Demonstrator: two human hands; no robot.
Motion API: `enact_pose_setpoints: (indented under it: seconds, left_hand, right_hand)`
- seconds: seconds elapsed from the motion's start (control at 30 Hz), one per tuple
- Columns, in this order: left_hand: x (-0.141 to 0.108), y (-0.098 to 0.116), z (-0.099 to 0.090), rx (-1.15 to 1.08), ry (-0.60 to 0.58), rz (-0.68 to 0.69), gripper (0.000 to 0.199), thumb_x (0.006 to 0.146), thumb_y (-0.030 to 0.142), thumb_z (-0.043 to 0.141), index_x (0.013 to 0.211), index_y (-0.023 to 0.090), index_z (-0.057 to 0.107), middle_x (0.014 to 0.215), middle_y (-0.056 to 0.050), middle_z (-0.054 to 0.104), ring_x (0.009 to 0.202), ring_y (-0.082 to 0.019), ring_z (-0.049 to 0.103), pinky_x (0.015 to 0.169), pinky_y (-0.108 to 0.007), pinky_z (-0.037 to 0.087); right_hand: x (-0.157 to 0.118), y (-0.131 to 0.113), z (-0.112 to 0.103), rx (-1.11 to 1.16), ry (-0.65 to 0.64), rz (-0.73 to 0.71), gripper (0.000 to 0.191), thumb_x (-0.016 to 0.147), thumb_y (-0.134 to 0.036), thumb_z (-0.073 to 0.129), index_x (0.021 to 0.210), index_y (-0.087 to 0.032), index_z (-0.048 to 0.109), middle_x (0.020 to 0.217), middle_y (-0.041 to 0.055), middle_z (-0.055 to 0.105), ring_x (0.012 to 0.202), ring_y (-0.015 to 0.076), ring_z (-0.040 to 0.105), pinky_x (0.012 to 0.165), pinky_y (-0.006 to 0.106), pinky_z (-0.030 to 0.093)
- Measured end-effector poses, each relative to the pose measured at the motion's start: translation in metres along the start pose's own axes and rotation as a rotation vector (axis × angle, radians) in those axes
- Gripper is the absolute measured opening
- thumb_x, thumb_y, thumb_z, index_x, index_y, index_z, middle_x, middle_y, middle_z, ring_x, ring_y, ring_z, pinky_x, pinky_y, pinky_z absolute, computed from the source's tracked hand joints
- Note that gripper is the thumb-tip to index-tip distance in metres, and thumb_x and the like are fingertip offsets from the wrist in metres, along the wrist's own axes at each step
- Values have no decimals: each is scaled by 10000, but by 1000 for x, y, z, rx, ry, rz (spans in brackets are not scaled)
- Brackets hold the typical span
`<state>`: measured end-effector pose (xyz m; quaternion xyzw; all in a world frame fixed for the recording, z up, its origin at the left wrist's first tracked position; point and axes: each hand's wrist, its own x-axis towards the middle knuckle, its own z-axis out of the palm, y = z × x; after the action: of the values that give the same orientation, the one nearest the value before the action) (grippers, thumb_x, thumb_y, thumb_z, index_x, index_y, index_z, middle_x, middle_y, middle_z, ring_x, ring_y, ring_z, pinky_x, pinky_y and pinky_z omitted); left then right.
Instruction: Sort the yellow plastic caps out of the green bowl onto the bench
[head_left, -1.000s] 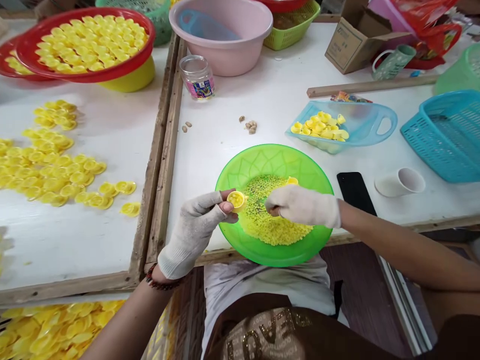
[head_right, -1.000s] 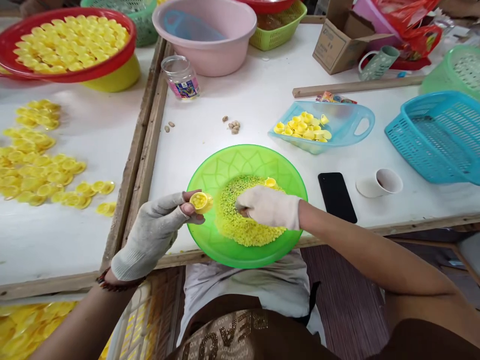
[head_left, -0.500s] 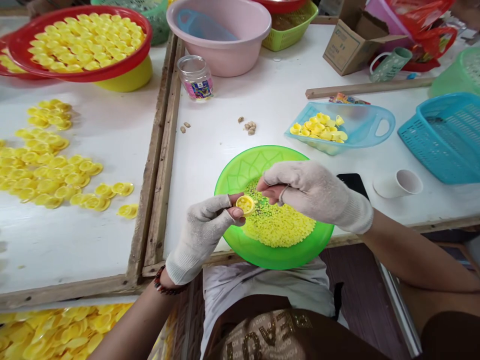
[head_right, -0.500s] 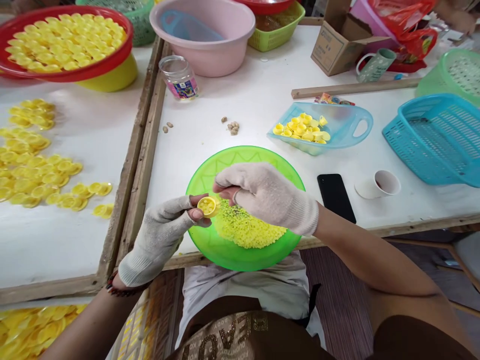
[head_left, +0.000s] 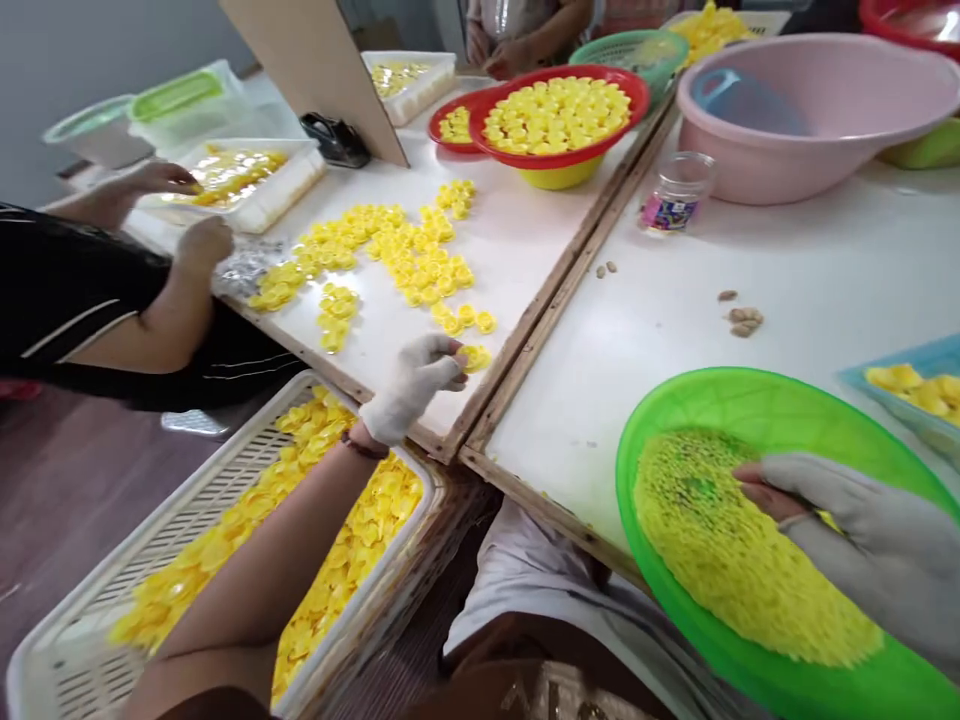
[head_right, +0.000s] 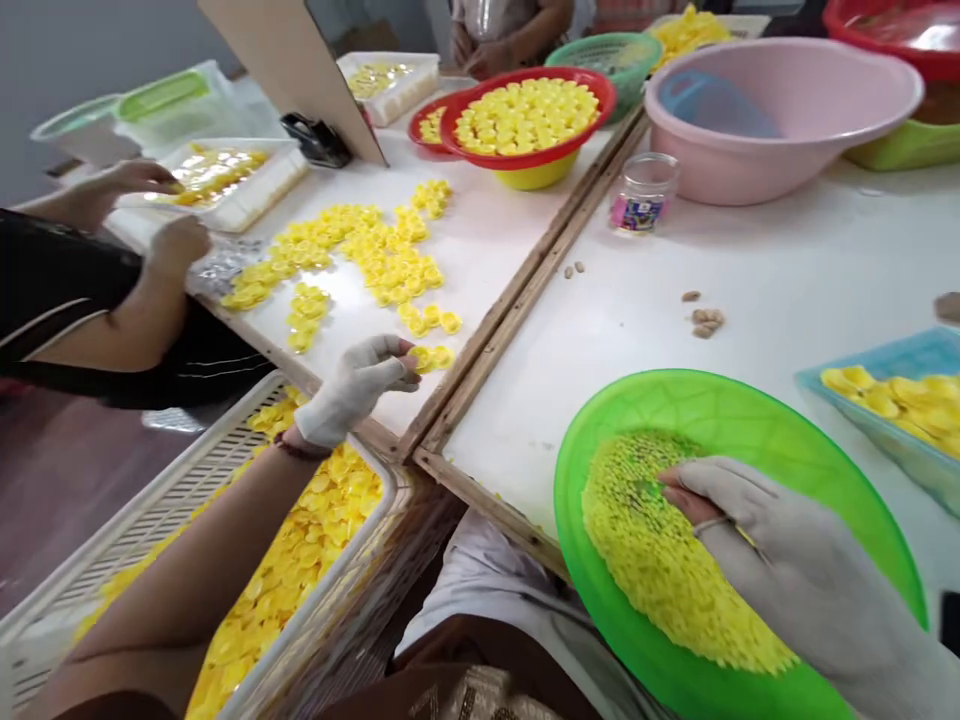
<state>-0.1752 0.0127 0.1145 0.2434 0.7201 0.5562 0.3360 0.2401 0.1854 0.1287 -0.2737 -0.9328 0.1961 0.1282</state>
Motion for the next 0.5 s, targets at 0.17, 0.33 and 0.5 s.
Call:
enact_pose_setpoints:
  seconds: [0.17, 0.33, 0.5]
  left_hand:
    - [54, -39, -80, 164, 353, -174, 193, 740, 83, 739, 895, 95, 624, 772, -40, 662, 669, -136, 675, 709, -299, 613]
    - [92, -47, -106, 220, 446, -181, 141, 790, 103, 692, 902, 98, 608, 717, -36, 618, 688, -168, 664, 743, -356, 614]
    - [92, -35, -91, 568, 533, 74, 347, 890, 315, 668, 1169, 109, 669, 1253, -171, 664, 1190, -316, 623, 1094, -481, 476]
  right_hand:
    - [9, -5, 11, 42, -16, 4, 228, 928, -391, 560, 1015, -304, 751, 1049, 51, 807, 893, 276, 783, 806, 395, 673]
    - [17, -16, 18, 35, -107, 53, 301, 903, -404, 554, 1033, -261, 785, 1124, 77, 797, 960, 308, 780, 878, 445, 665]
    - [4, -4, 21, 20, -97, 110, 339, 933, -479, 536, 1083, -286, 770, 1123, 46, 797, 990, 292, 781, 837, 403, 683]
